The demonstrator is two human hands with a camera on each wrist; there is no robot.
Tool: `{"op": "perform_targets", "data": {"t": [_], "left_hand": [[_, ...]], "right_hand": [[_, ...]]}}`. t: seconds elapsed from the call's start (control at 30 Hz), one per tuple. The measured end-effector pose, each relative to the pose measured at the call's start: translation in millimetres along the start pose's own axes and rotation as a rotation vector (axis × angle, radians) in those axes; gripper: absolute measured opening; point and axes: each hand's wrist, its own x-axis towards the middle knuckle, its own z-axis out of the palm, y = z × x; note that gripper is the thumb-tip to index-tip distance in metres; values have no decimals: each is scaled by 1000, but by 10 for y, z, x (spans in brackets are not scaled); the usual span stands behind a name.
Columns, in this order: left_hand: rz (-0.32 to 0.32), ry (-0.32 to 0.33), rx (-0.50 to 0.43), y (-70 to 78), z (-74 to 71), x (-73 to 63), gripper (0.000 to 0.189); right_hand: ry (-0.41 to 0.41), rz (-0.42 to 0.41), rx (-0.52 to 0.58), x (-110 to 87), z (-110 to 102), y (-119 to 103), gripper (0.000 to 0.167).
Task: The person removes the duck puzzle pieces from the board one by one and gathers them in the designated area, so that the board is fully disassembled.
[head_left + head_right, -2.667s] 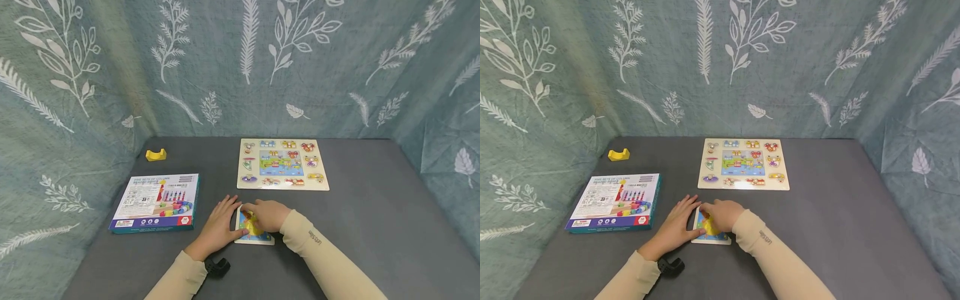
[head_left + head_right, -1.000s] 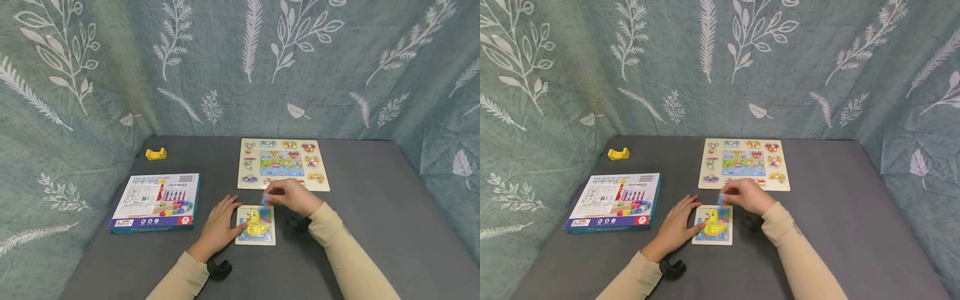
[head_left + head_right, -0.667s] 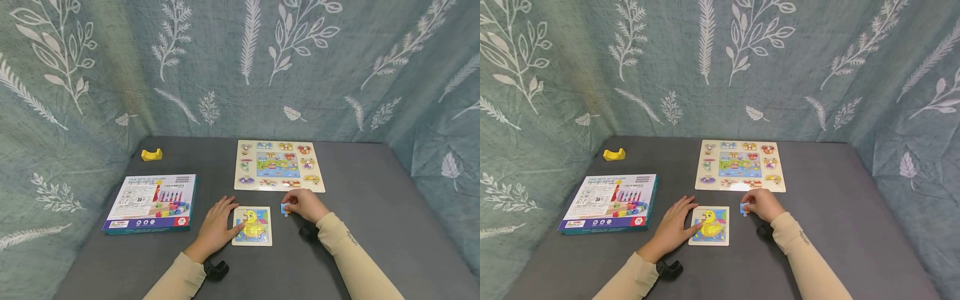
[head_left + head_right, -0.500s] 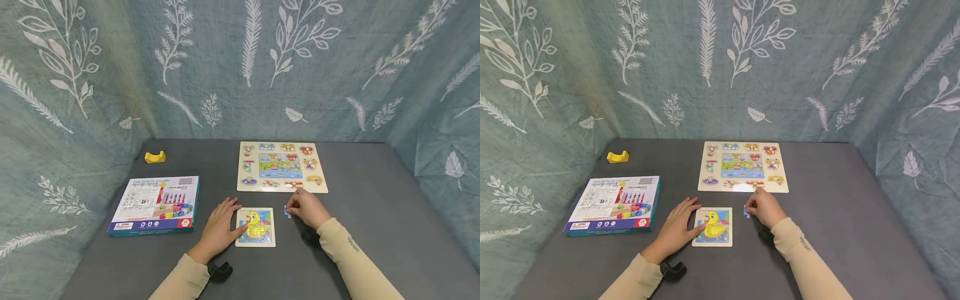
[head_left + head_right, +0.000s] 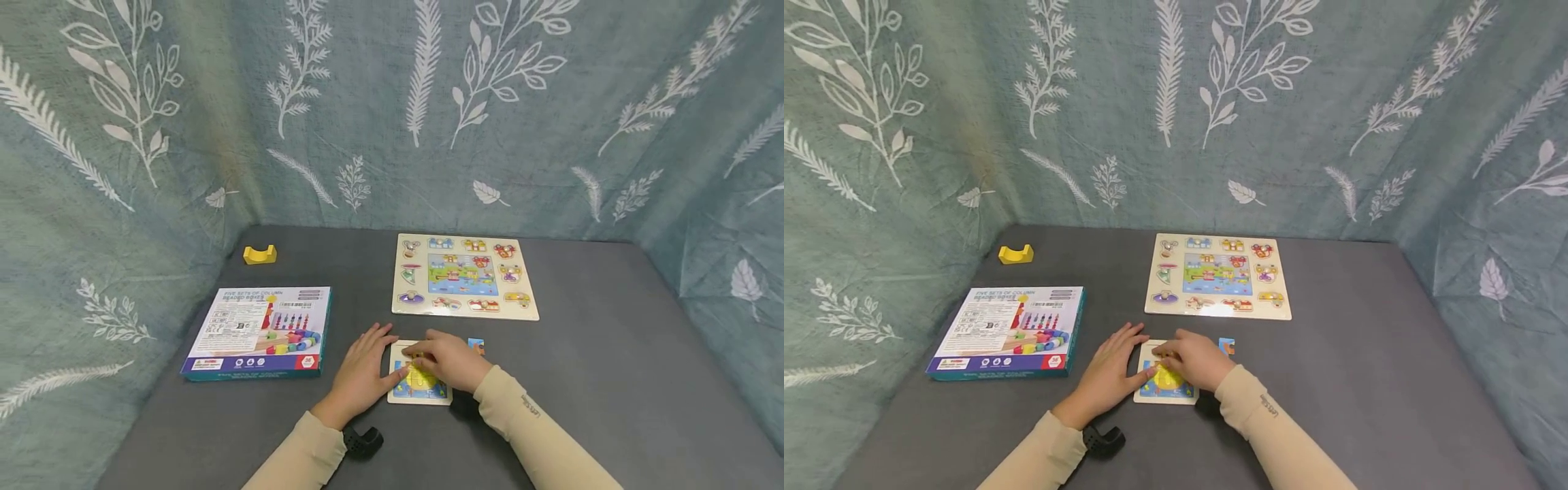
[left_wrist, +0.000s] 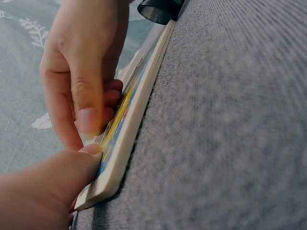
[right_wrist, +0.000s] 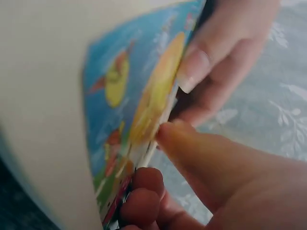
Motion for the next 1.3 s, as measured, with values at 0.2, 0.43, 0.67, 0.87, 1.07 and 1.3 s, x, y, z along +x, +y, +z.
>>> {"op": "perform_targets", "data": {"t": [0.2,0.43,0.67,0.87,1.07,1.3], "left_hand": [[3,-1,0,9,12,-16,62],[9,7,-5,23,42,38,61],[1,17,1,4,50,28,62],[3,34,-8,-11,13,14,62],[-4,38,1,-20,-9,27,62],[-17,9,-8,2,27,25,63]], "right_hand": [[58,-15,6,-20,94,43,26],[183,-18,52,-33,52,111,28],[373,3,30,-256,-374,242,32],[426,113,-114,-627,-612,670,21],[359,76,-218,-735,-521,893,16],[341,83,-282,-822,-477,872,13]]}}
